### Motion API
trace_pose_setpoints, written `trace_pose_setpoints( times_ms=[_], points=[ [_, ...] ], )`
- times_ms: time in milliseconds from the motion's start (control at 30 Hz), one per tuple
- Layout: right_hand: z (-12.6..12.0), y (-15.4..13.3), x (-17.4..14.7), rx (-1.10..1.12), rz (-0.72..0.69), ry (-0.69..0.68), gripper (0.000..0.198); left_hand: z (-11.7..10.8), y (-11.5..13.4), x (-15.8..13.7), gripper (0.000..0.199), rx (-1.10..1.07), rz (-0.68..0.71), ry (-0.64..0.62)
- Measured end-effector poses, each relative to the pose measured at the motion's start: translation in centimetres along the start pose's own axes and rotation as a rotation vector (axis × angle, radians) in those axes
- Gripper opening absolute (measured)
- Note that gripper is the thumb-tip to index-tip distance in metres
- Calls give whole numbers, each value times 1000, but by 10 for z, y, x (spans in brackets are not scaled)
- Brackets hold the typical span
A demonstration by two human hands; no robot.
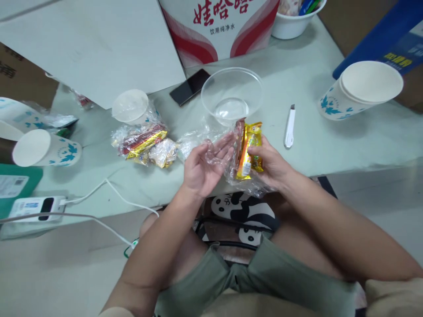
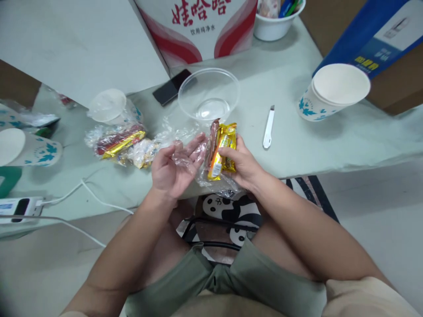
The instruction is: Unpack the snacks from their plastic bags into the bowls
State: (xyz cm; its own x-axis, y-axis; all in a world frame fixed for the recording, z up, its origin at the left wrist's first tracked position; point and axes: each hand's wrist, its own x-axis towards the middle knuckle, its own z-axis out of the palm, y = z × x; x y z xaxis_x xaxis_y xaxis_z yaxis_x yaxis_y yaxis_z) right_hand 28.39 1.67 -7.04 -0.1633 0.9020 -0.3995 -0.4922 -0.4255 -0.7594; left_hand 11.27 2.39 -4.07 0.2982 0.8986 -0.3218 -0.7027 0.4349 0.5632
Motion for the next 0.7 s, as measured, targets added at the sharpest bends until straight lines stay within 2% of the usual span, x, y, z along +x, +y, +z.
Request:
trace_pose_setpoints(
  times_ms=[100, 267, 333, 433, 500, 600, 700],
  points=[
    [1, -2, 1, 142, 47, -51, 58, -2, 4, -1, 16, -65, -15, 2],
    [10, 8, 4, 250, 100, -163, 60, -3, -3, -3, 26, -176, -175, -24],
    [14, 9, 4, 257, 84, -162, 63, -3, -2, -4, 28, -180, -199, -32],
    [13, 3, 1, 258, 30, -103, 68, -6, 7, -7, 28, -167, -134, 0],
    [6, -5, -4, 203, 19, -72, 67, -9, 15, -9, 29, -158, -48, 39],
    [-12, -19, -14, -15, -6, -27, 56, -14, 22, -10, 31, -145, 60, 69],
    [-26, -34, -29, -209, -87, 64, 45, -17, 24, -9, 33, -109, 79, 100]
  ],
)
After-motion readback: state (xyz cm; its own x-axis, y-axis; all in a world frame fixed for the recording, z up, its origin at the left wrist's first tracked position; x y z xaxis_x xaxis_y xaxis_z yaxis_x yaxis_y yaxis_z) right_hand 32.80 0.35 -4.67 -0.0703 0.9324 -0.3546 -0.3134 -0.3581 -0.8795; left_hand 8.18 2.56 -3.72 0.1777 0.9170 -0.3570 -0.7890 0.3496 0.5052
